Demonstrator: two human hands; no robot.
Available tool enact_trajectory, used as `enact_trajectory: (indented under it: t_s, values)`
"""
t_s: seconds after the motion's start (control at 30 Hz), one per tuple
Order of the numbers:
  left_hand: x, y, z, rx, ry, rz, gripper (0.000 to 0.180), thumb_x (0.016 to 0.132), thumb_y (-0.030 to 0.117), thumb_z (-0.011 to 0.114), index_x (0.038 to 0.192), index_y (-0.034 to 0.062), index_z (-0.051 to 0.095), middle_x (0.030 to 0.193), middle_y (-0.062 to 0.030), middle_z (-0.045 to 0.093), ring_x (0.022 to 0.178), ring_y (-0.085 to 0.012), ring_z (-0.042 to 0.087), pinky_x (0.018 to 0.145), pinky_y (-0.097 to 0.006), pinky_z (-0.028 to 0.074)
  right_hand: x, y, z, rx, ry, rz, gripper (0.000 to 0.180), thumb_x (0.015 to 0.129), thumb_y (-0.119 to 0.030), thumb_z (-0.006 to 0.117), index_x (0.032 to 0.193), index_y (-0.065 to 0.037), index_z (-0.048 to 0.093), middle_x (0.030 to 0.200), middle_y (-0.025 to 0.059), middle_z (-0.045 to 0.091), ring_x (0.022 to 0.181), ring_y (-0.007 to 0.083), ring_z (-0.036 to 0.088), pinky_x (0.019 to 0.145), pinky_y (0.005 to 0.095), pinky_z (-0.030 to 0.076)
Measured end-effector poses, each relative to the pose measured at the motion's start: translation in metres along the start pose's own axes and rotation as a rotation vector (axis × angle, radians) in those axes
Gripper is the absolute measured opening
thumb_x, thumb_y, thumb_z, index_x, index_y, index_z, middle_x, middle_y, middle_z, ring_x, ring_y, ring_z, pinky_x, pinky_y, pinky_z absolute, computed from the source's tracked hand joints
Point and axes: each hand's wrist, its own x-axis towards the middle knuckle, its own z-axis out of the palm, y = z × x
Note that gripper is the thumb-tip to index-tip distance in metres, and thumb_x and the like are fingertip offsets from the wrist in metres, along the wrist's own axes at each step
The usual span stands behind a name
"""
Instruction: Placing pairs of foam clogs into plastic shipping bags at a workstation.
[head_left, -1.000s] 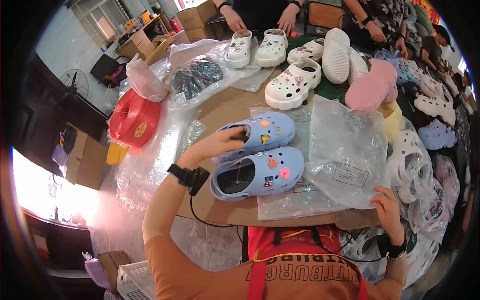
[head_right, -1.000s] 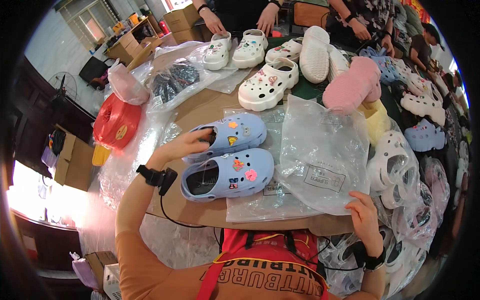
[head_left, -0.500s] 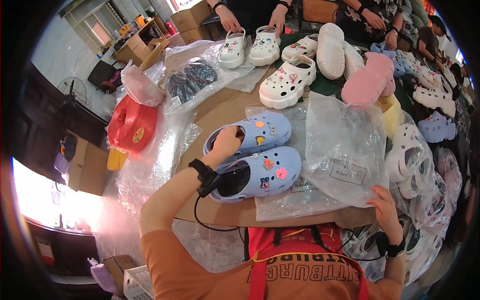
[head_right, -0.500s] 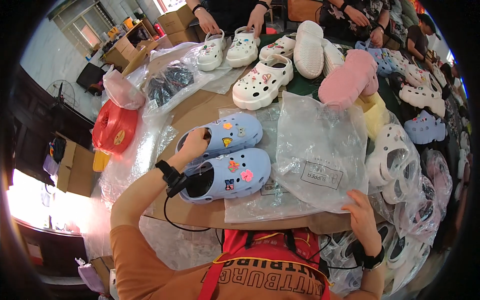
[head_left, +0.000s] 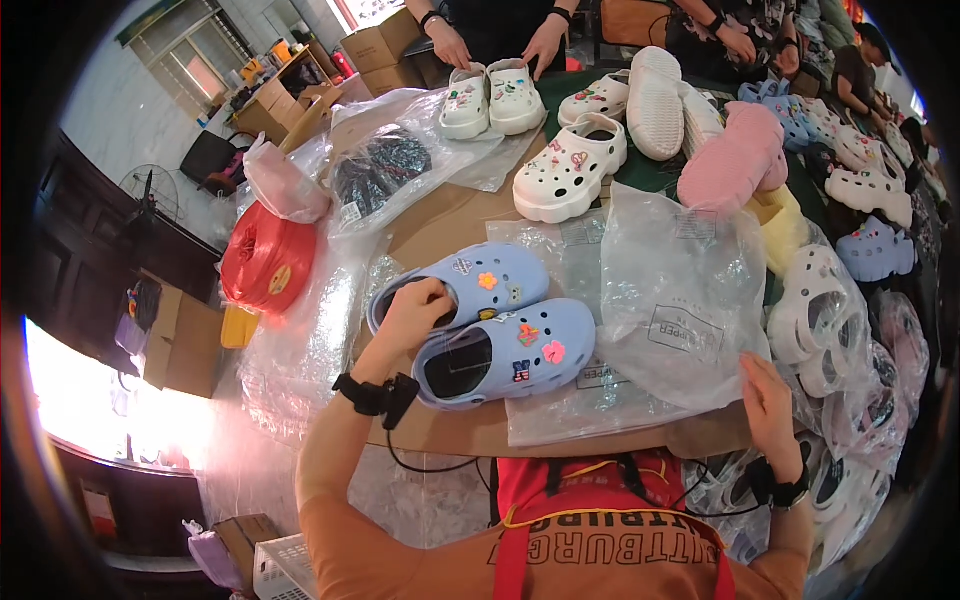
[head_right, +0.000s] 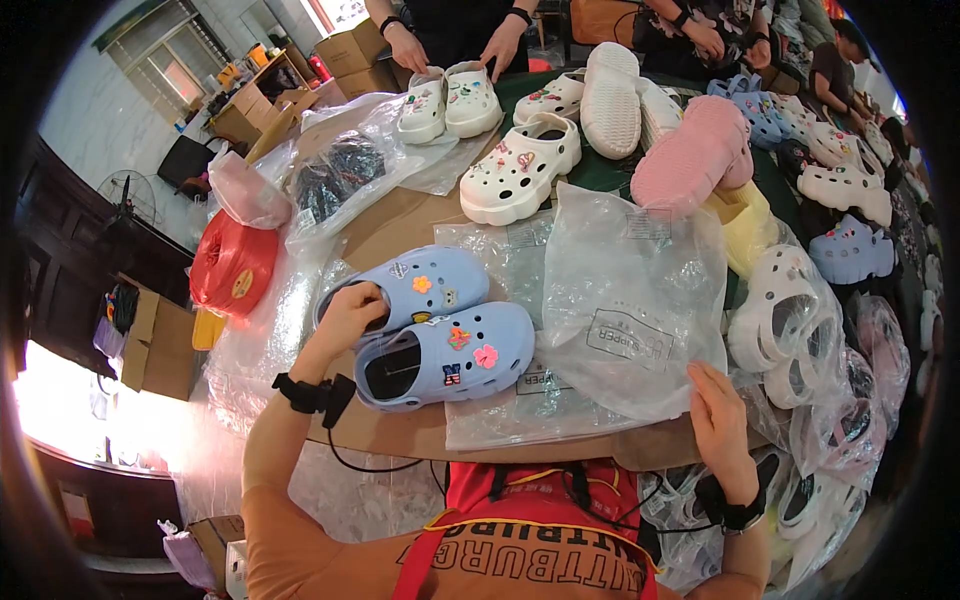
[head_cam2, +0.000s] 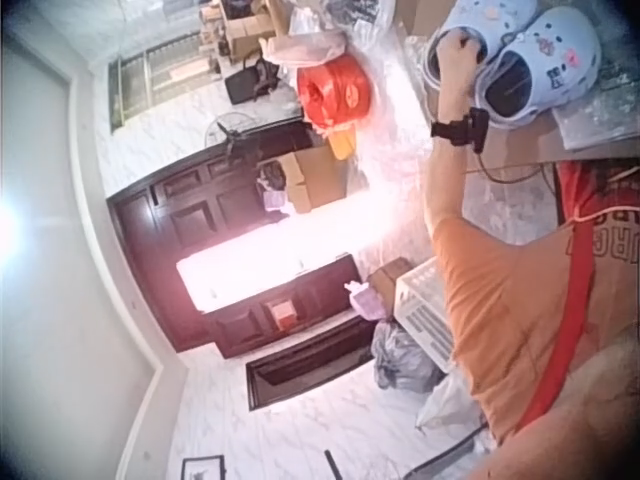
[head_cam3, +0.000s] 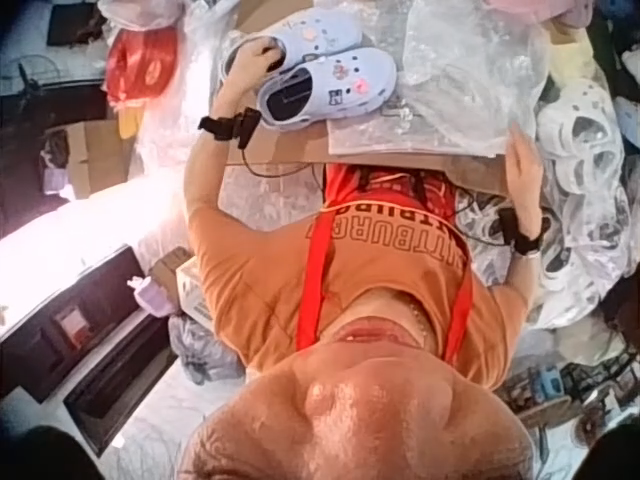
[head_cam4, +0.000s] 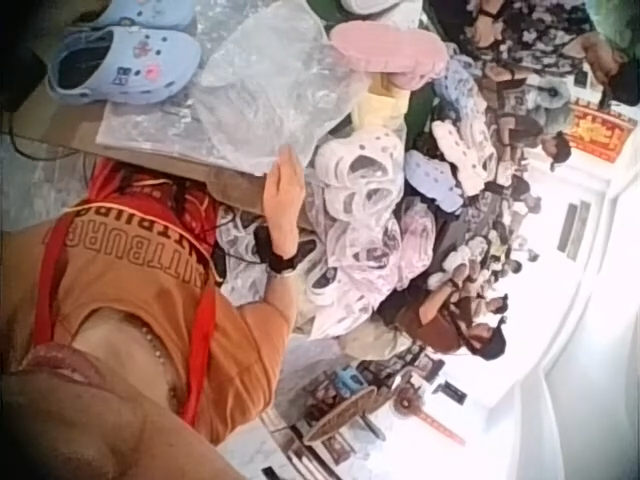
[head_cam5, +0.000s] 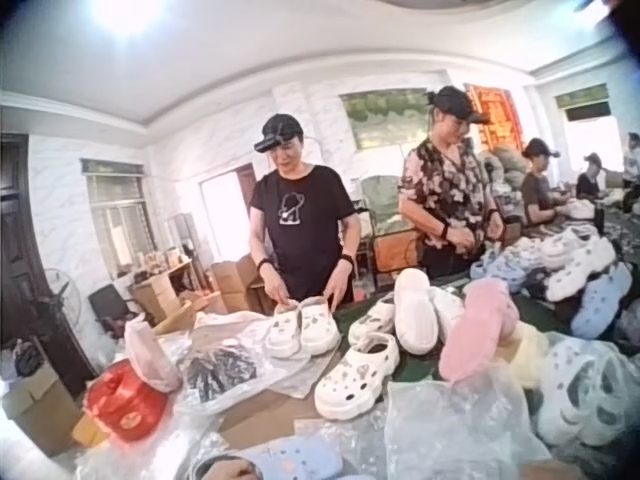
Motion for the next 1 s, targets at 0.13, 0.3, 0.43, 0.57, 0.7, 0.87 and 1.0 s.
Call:
enact_trajectory:
  t_s: [0.13, 0.3, 0.43, 0.57, 0.7, 0.87, 1.0]
  values:
    - [0.006, 0.003, 0.001, -0.968, -0.028, -0.264, 0.01, 0.083, 0.006, 0.049, 0.082, -0.0002, 0.056, 0.078, -0.0014, 0.059, 0.072, -0.0101, 0.057, 0.062, -0.024, 0.045, 0.03, -0.021, 0.002, 0.119, 0.127, -0.006, 0.029, 0.084, 0.002, 0.047, 0.112, 0.005, 0.053, 0.117, 0.0206, 0.054, 0.108, 0.0339, 0.053, 0.09, 0.0353, 0.041]
    - [0.018, 0.019, 0.009, -0.506, -0.008, -0.162, 0.015, 0.082, 0.01, 0.049, 0.09, 0.0009, 0.058, 0.087, -0.0073, 0.063, 0.073, -0.0167, 0.06, 0.063, -0.03, 0.046, 0.092, -0.061, -0.01, 0.044, 0.286, -0.168, 0.031, 0.083, 0.004, 0.047, 0.113, 0.005, 0.053, 0.118, 0.0196, 0.053, 0.108, 0.0335, 0.052, 0.091, 0.0342, 0.04]
    - [0.024, 0.056, 0.021, 0.169, 0.076, 0.212, 0.019, 0.079, 0.017, 0.048, 0.08, -0.0009, 0.054, 0.084, -0.0203, 0.059, 0.079, -0.0381, 0.056, 0.069, -0.044, 0.043, 0.134, -0.067, 0.003, -0.185, 0.185, -0.478, 0.041, 0.074, 0.007, 0.047, 0.114, 0.004, 0.052, 0.117, 0.0173, 0.053, 0.106, 0.0327, 0.051, 0.09, 0.0351, 0.042]
    - [0.028, 0.053, 0.035, 0.15, 0.006, 0.164, 0.017, 0.078, 0.016, 0.05, 0.078, -0.0011, 0.054, 0.082, -0.02, 0.058, 0.078, -0.0366, 0.057, 0.068, -0.043, 0.044, 0.165, -0.074, 0.079, -0.225, 0.007, -0.71, 0.043, 0.07, 0.003, 0.05, 0.113, 0.001, 0.051, 0.117, 0.0132, 0.052, 0.099, 0.0284, 0.053, 0.084, 0.0352, 0.045]
    - [0.031, 0.049, 0.038, 0.028, -0.015, 0.24, 0.014, 0.077, 0.015, 0.054, 0.078, 0.0002, 0.054, 0.073, -0.0175, 0.057, 0.068, -0.0325, 0.056, 0.063, -0.039, 0.043, 0.182, -0.073, 0.124, -0.335, -0.127, -0.645, 0.042, 0.069, 0.001, 0.054, 0.111, 0.0, 0.052, 0.112, 0.0097, 0.053, 0.098, 0.0261, 0.052, 0.083, 0.0341, 0.045]
    - [0.024, 0.03, 0.029, 0.009, 0.026, 0.216, 0.014, 0.077, 0.014, 0.056, 0.077, 0.0003, 0.053, 0.068, -0.0144, 0.053, 0.061, -0.0257, 0.051, 0.057, -0.035, 0.041, 0.195, -0.073, 0.141, -0.261, -0.125, -0.562, 0.044, 0.067, 0.004, 0.056, 0.11, -0.004, 0.054, 0.109, 0.0051, 0.054, 0.099, 0.0242, 0.05, 0.081, 0.0339, 0.047]
    - [0.012, 0.015, 0.016, 0.073, 0.059, 0.174, 0.015, 0.076, 0.014, 0.057, 0.078, 0.0001, 0.053, 0.073, -0.0142, 0.054, 0.064, -0.0253, 0.052, 0.059, -0.034, 0.041, 0.198, -0.076, 0.143, -0.244, -0.16, -0.546, 0.043, 0.068, 0.004, 0.055, 0.11, -0.004, 0.054, 0.109, 0.0055, 0.055, 0.099, 0.0248, 0.05, 0.083, 0.0333, 0.046]
